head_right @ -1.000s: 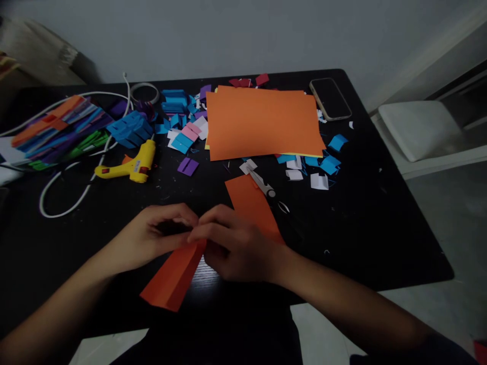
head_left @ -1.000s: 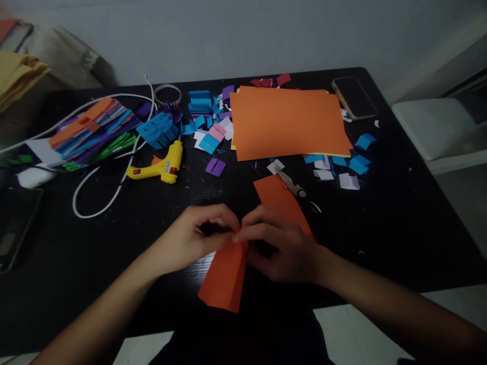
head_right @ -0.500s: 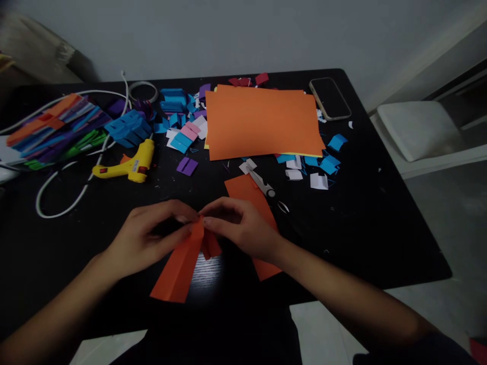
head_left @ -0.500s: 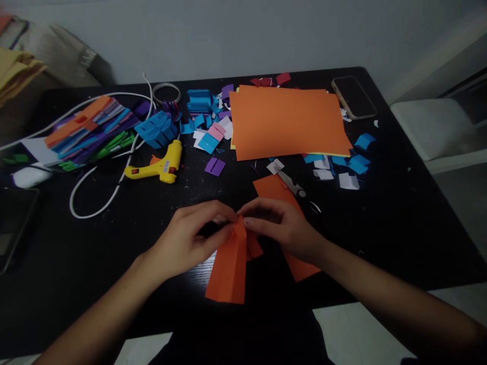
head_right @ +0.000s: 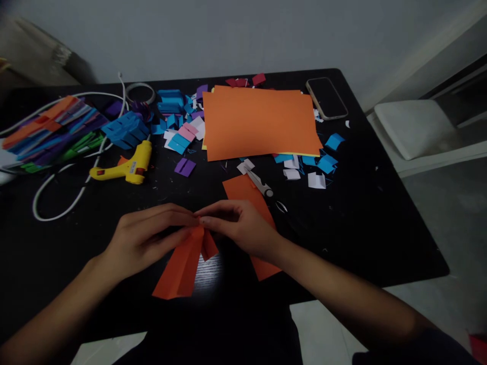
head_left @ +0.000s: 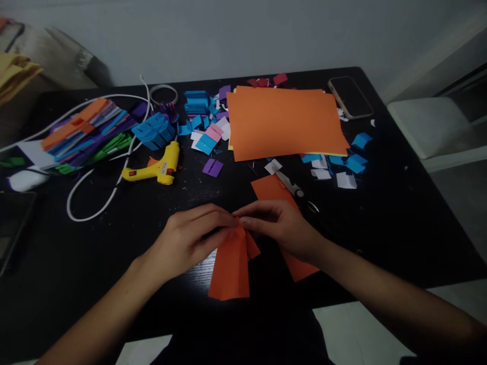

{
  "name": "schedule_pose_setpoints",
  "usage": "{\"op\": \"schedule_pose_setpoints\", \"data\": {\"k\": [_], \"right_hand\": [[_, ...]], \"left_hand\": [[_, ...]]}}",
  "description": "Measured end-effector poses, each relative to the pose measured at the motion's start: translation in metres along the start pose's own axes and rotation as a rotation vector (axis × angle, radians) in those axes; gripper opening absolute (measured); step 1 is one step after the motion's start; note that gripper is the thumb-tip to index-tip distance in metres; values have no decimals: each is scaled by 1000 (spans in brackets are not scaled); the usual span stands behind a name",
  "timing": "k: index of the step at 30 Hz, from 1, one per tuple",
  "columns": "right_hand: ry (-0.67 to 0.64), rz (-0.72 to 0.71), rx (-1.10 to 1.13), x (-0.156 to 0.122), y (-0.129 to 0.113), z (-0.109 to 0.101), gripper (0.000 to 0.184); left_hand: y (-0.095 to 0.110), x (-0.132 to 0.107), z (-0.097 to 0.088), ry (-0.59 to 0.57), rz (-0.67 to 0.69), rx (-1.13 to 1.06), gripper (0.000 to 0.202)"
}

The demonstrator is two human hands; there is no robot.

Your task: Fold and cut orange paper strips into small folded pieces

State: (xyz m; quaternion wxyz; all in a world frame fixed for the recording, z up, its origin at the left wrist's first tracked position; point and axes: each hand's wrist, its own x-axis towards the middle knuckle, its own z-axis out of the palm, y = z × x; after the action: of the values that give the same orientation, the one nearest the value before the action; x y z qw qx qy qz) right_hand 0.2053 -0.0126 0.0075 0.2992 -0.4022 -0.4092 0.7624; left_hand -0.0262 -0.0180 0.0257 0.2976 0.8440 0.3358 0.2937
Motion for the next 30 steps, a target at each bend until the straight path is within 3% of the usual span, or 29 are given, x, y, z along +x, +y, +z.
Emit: {"op": "schedule_pose_setpoints", "data": {"k": [11,16,21,25,30], "right_hand": [[-5,14,26,0,2,-1,19],[-3,-11,8,1,3,0,18],[29,-321,-265,-5,4,2,24],[-85,-592,-574,-9,1,-1,32],[-133,-692,-691,-5,2,-4,23]], "left_hand": [[0,2,3,16,-59,-22,10],[1,3,5,71,-184,-83,7],[1,4,3,28,-378,-204,1],[-1,4,-1,-31,-432,-243,2],[1,5,-3,-94,-424,-250,3]]}}
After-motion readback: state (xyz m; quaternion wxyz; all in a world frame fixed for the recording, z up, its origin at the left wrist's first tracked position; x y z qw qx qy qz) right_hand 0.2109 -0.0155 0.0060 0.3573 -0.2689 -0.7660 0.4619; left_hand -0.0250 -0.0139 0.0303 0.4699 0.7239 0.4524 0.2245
